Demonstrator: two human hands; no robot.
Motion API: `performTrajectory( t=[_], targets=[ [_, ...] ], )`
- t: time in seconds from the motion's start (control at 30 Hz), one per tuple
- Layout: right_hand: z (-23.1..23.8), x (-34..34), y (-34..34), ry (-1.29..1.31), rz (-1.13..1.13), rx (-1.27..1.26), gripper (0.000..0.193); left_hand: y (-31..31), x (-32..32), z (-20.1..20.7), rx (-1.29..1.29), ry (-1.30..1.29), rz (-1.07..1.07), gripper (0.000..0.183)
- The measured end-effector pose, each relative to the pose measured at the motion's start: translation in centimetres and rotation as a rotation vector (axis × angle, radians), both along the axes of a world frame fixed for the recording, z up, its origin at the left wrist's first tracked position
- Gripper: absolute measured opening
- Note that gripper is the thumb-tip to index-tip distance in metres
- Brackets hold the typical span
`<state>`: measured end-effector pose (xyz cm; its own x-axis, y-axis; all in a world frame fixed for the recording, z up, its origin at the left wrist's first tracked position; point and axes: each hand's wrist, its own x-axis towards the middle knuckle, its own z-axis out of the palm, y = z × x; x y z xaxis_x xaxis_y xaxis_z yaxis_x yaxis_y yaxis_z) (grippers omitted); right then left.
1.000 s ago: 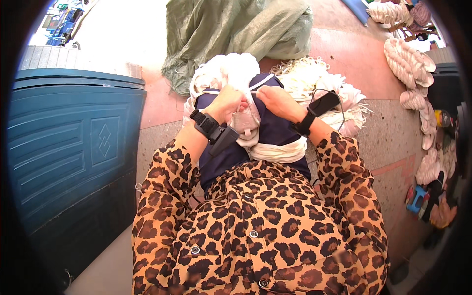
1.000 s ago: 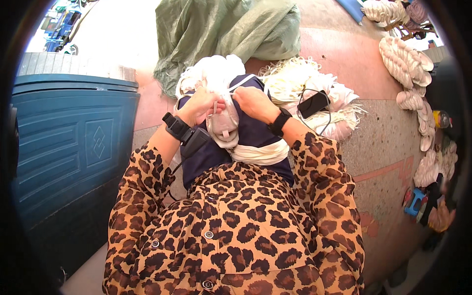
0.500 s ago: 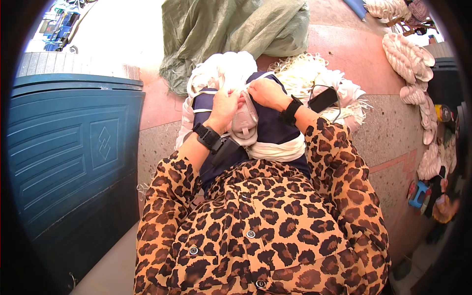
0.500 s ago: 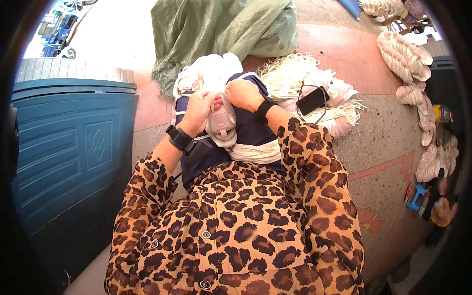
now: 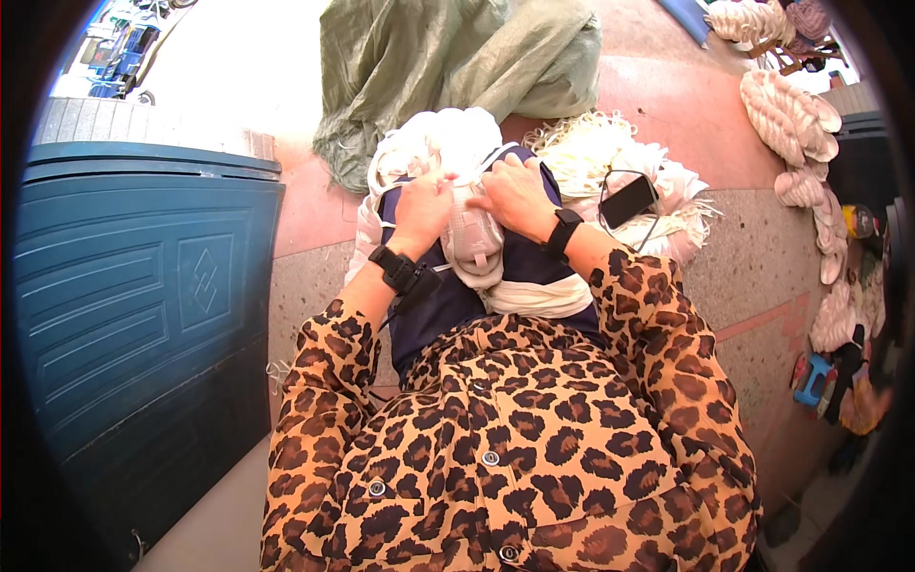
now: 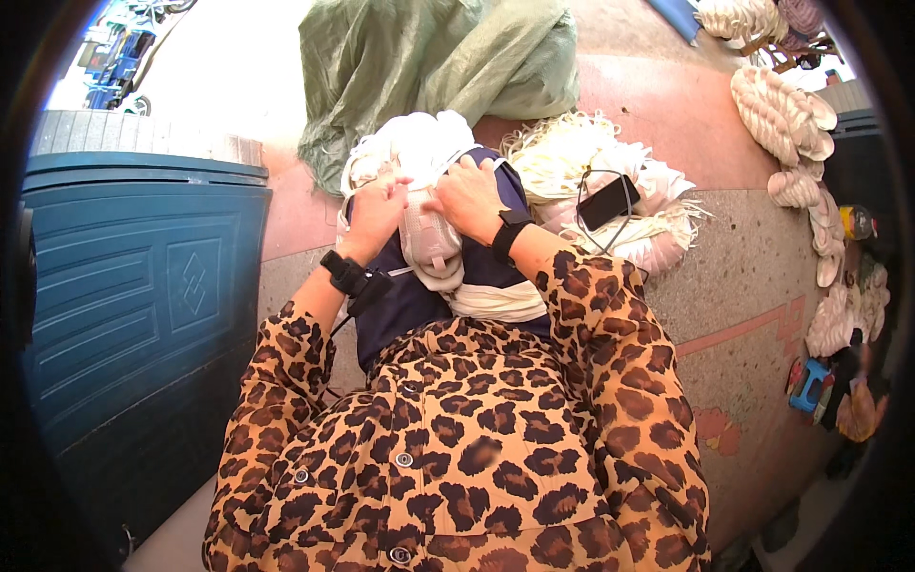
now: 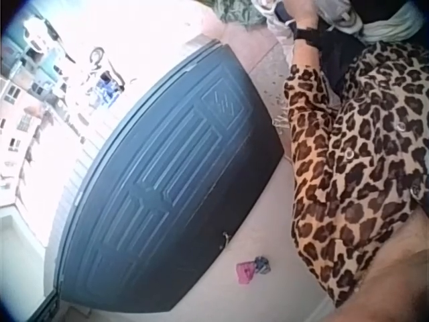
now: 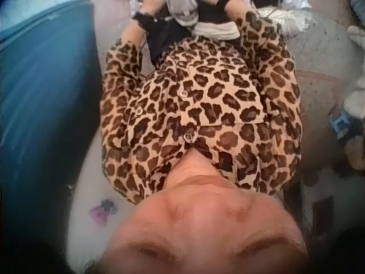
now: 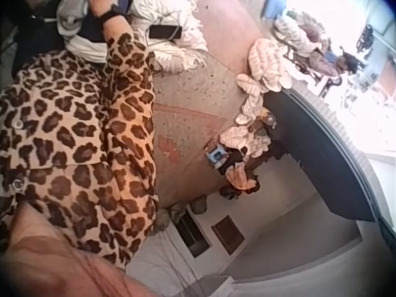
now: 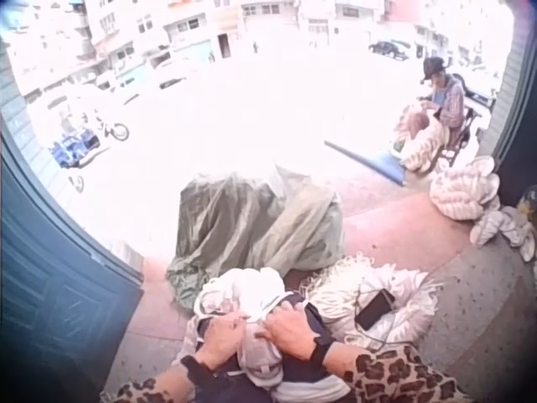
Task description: The recorder is lacing a white sneaker while sitting among bundles of shoe components.
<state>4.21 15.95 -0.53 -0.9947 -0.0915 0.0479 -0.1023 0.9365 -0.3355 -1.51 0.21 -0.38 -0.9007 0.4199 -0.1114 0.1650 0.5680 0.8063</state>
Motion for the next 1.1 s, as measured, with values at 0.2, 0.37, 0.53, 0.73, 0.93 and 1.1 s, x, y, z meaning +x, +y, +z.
performTrajectory(
  t=[0.2,0.37,0.53,0.73,0.93,1.1],
  targets=[
    [-1.6,-0.7,1.4,-0.098,0.080,0.003,0.019,3.2,1.3,0.1,-0.459,0.294,-0.202,0.023],
    [-2.2,-1.1,2.0,-0.075,0.112,-0.084,0.018,3.1,1.7,-1.6,-0.568,0.667,-0.315,0.013],
    [-1.2,-0.1,1.2,-0.038,0.079,-0.081,0.016,2.3,1.8,-0.2,-0.570,0.753,-0.406,0.008],
    [0.8,3.6,-2.0,0.297,0.364,-0.231,0.013,-2.6,1.4,5.8,-0.231,-0.133,-0.455,0.019],
    [0.2,1.3,-2.5,0.029,0.245,-0.314,0.006,-4.3,0.1,1.5,0.038,-0.341,-0.100,0.019],
    [-2.0,-2.7,-0.6,0.110,0.088,-0.316,0.023,-2.1,-0.2,-1.7,-0.222,0.178,-0.073,0.020]
  ],
)
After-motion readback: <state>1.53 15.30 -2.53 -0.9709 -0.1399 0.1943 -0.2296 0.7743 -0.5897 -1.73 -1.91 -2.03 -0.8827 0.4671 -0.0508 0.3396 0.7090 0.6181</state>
